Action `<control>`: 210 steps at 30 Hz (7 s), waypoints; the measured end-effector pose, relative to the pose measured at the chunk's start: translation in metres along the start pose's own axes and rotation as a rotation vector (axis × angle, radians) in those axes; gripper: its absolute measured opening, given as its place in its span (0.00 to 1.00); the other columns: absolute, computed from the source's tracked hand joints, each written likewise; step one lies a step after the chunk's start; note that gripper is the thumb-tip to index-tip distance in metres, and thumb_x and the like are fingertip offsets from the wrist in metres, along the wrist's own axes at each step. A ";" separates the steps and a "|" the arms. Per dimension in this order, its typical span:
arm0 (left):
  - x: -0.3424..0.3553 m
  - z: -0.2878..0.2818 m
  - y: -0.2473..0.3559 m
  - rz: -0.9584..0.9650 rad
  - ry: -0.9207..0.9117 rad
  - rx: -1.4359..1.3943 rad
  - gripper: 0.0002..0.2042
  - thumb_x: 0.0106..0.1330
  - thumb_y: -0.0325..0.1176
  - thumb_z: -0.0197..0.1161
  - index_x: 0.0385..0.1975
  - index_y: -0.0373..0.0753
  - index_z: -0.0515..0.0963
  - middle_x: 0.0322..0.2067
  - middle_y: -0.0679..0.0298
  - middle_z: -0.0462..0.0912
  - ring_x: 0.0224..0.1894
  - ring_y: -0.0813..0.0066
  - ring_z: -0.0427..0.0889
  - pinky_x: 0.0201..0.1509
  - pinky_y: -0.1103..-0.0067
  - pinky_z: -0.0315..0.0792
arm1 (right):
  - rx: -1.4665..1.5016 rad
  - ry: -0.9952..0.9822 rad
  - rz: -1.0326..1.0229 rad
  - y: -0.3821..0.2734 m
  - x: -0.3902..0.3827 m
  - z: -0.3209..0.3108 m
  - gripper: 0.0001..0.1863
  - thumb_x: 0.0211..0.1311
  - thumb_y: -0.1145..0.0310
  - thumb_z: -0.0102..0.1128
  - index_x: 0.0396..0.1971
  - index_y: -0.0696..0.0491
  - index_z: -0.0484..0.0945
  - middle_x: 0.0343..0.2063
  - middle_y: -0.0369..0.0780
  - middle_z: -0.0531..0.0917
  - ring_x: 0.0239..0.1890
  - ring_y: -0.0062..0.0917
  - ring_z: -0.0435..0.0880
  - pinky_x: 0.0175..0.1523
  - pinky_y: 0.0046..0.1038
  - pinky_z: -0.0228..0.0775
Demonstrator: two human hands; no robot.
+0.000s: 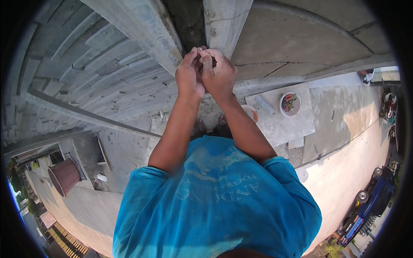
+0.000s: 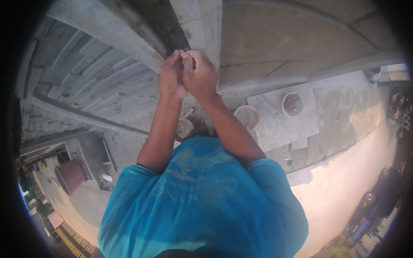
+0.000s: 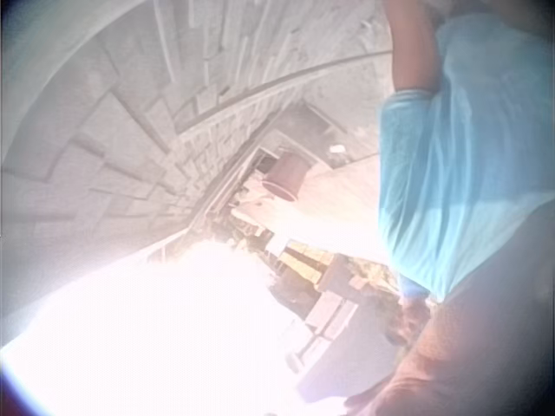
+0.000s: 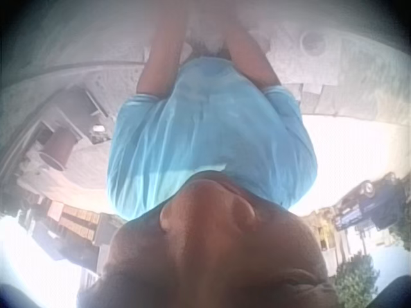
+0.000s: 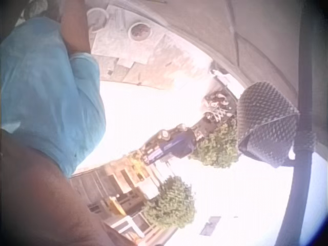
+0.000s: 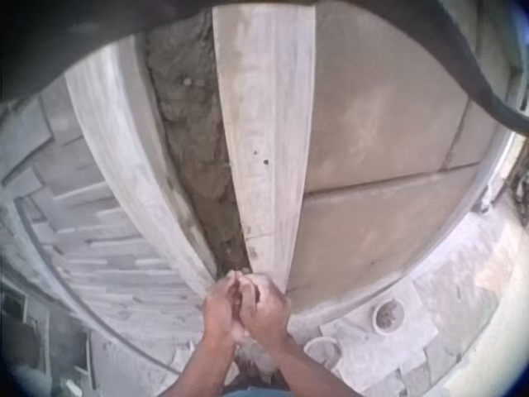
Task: The person scoops cement from a bucket with a trowel and applies it to the gaps between roof tiles. They repeatedly smooth the cement into the joints and scrape excess material back into the bucket.
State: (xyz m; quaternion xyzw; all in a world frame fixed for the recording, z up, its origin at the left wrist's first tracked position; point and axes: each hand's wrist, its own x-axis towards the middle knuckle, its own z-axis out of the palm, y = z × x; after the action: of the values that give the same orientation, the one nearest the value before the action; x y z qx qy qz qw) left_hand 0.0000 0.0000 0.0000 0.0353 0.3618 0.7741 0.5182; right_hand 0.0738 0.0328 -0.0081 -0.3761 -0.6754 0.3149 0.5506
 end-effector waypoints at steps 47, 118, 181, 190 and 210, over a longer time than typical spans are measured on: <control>0.011 0.006 -0.004 0.628 0.191 1.068 0.14 0.70 0.37 0.60 0.38 0.29 0.81 0.30 0.62 0.84 0.30 0.72 0.79 0.35 0.74 0.73 | -0.134 0.024 -0.028 0.015 -0.016 0.004 0.10 0.58 0.63 0.62 0.38 0.48 0.79 0.29 0.41 0.86 0.30 0.39 0.86 0.31 0.42 0.75; -0.019 0.028 -0.025 0.481 0.242 0.362 0.23 0.67 0.27 0.64 0.58 0.20 0.69 0.47 0.48 0.80 0.39 0.63 0.85 0.35 0.77 0.84 | -0.389 -0.116 0.076 0.056 -0.115 -0.029 0.29 0.63 0.75 0.55 0.64 0.37 0.74 0.40 0.42 0.87 0.37 0.37 0.87 0.39 0.37 0.80; 0.005 0.008 -0.014 0.566 0.045 0.738 0.21 0.70 0.30 0.63 0.57 0.21 0.72 0.43 0.54 0.83 0.39 0.71 0.85 0.44 0.78 0.81 | -0.020 -0.377 0.253 0.069 -0.096 -0.037 0.24 0.69 0.70 0.49 0.63 0.37 0.74 0.40 0.45 0.86 0.41 0.41 0.86 0.46 0.41 0.77; -0.003 -0.012 -0.025 0.532 0.024 0.583 0.25 0.73 0.35 0.59 0.63 0.23 0.65 0.51 0.49 0.78 0.49 0.64 0.83 0.53 0.74 0.80 | 0.364 -0.323 0.518 0.081 -0.111 -0.014 0.17 0.73 0.64 0.52 0.57 0.53 0.76 0.25 0.37 0.80 0.24 0.17 0.75 0.33 0.24 0.69; -0.018 -0.222 -0.135 -0.152 -0.189 0.754 0.23 0.80 0.50 0.43 0.45 0.34 0.77 0.36 0.68 0.78 0.40 0.81 0.76 0.45 0.81 0.69 | 0.565 -0.080 0.806 0.116 -0.150 0.014 0.13 0.70 0.59 0.62 0.36 0.55 0.80 0.24 0.27 0.74 0.23 0.09 0.68 0.27 0.16 0.61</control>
State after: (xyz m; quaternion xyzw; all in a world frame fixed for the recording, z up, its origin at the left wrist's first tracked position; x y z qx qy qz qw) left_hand 0.0177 -0.1046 -0.2383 0.2672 0.5729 0.5398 0.5558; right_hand 0.0956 -0.0358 -0.1839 -0.4313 -0.3850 0.6877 0.4390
